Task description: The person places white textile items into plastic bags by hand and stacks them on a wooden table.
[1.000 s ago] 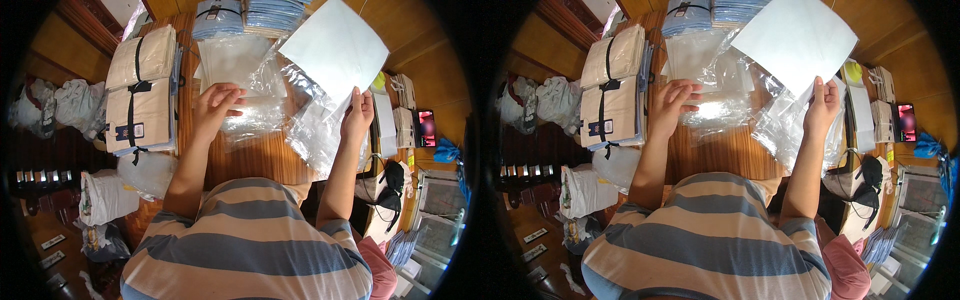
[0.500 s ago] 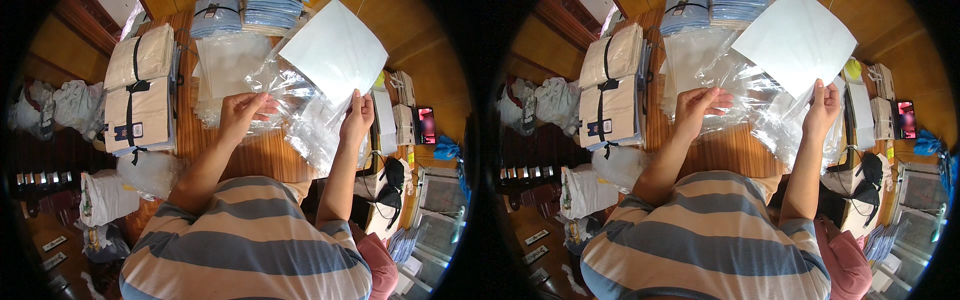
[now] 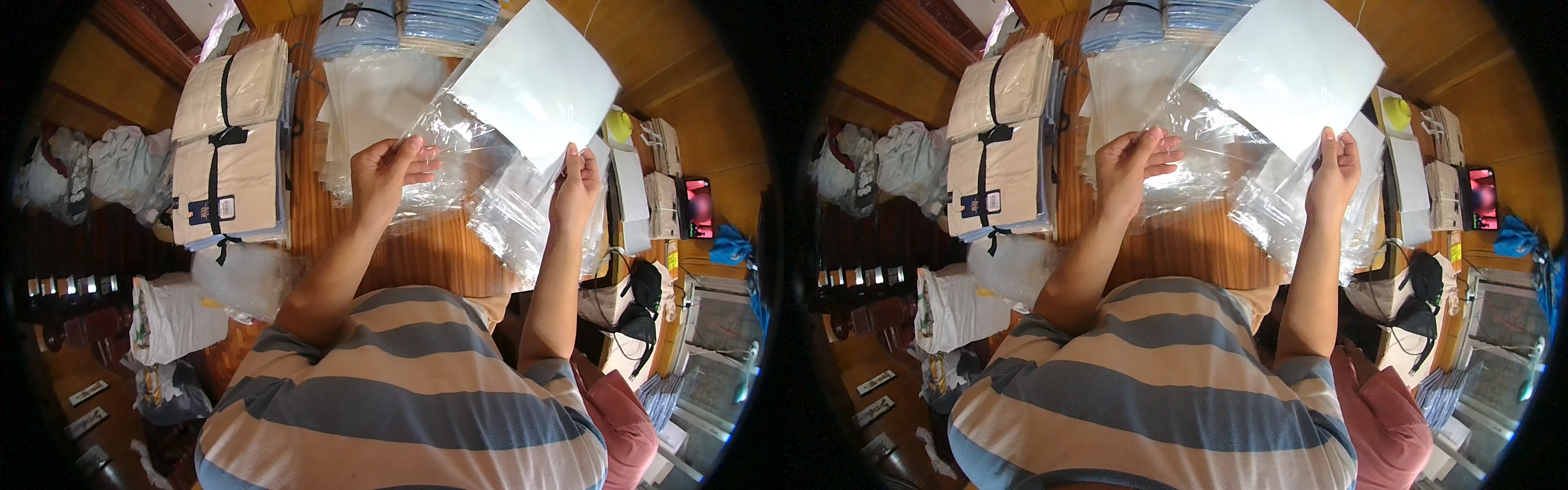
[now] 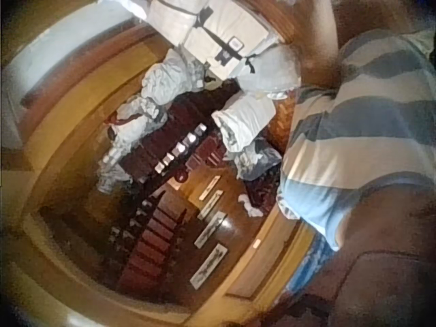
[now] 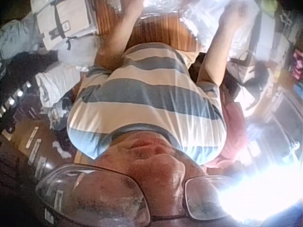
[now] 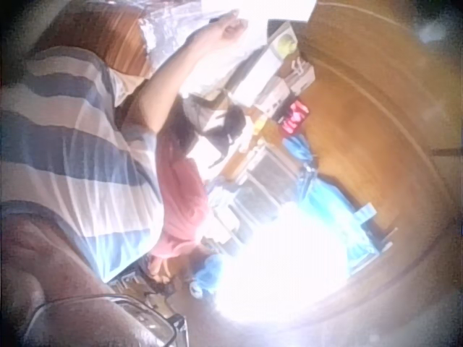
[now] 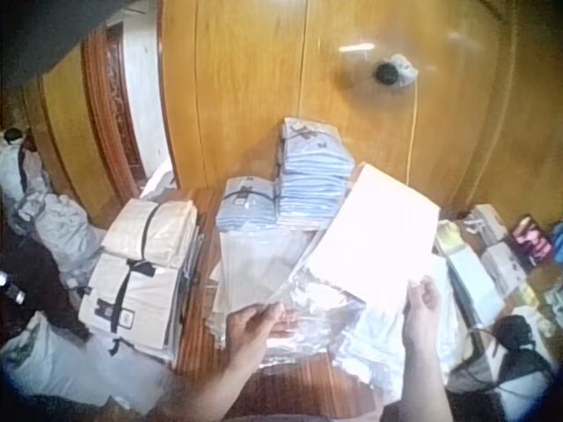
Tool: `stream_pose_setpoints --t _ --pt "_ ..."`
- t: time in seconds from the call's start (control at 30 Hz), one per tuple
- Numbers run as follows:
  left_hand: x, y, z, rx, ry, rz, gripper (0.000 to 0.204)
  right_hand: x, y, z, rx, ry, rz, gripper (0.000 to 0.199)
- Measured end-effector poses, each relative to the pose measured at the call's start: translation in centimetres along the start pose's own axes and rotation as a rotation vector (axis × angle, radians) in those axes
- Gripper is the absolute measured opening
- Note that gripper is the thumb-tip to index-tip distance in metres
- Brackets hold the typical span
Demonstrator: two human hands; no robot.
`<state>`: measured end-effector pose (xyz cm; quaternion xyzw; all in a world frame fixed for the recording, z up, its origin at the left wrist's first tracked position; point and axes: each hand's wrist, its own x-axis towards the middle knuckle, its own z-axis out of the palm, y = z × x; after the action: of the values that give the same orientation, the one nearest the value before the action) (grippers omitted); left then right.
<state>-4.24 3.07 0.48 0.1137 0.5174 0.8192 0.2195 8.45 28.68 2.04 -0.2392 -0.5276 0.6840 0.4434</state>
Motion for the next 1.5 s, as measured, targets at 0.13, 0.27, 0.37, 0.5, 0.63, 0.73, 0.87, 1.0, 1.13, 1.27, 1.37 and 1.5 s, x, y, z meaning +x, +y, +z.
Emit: stream_pose_setpoints --t 0.13,0.27,0.37,0.5,0.63,0.73,0.87,1.0,1.13,1.27,1.37,1.5 --pt "-1.2 -0.8 -1.6 -0.01 0.093 -0.058 0.03 -5.0 2.5 0.5 0.379 -0.163 0.498 0.08" --pt "-2.3 -2.5 -3.6 0.012 0.172 -0.166 0.029 -15.2 6.5 -1.3 0.702 -0.258 0.721 0.109" --pt "-3.6 -4.1 -4.3 0.018 0.167 -0.22 0.029 -17.7 6.8 -0.4 0.264 -0.481 0.823 0.099" --pt "-4.6 -5.0 -4.4 0.049 0.172 -0.242 0.029 -16.3 7.9 2.1 0.339 -0.449 1.164 0.084" --pt "-4.4 -4.8 -4.3 0.136 0.162 -0.238 0.029 -16.6 9.5 3.6 0.157 -0.244 0.956 0.043" --pt "-4.2 -5.2 -4.7 0.188 0.139 -0.23 0.029 -17.1 9.4 3.6 0.118 -0.204 0.889 0.032" --pt "-4.0 -5.5 -4.6 0.209 0.107 -0.181 0.028 -17.1 10.0 3.2 0.131 -0.215 0.796 0.034" --pt "-3.7 -4.9 -4.1 0.23 0.126 -0.202 0.027 -17.1 9.8 3.3 0.068 -0.214 0.768 0.036" --pt "-3.6 -5.7 -4.8 0.311 0.126 -0.141 0.026 -17.5 9.6 3.5 0.023 -0.243 0.743 0.036" --pt "-3.8 -5.5 -4.9 0.533 0.086 -0.057 0.028 -17.4 9.1 3.8 -0.025 -0.224 0.739 0.036" --pt "-4.0 -4.9 -5.2 0.587 0.08 -0.113 0.029 -18.0 9.1 3.4 -0.063 -0.263 0.709 0.036" --pt "-4.5 -5.1 -4.9 0.264 0.064 -0.311 0.034 -17.9 9.4 3.4 0.006 -0.206 0.721 0.035"
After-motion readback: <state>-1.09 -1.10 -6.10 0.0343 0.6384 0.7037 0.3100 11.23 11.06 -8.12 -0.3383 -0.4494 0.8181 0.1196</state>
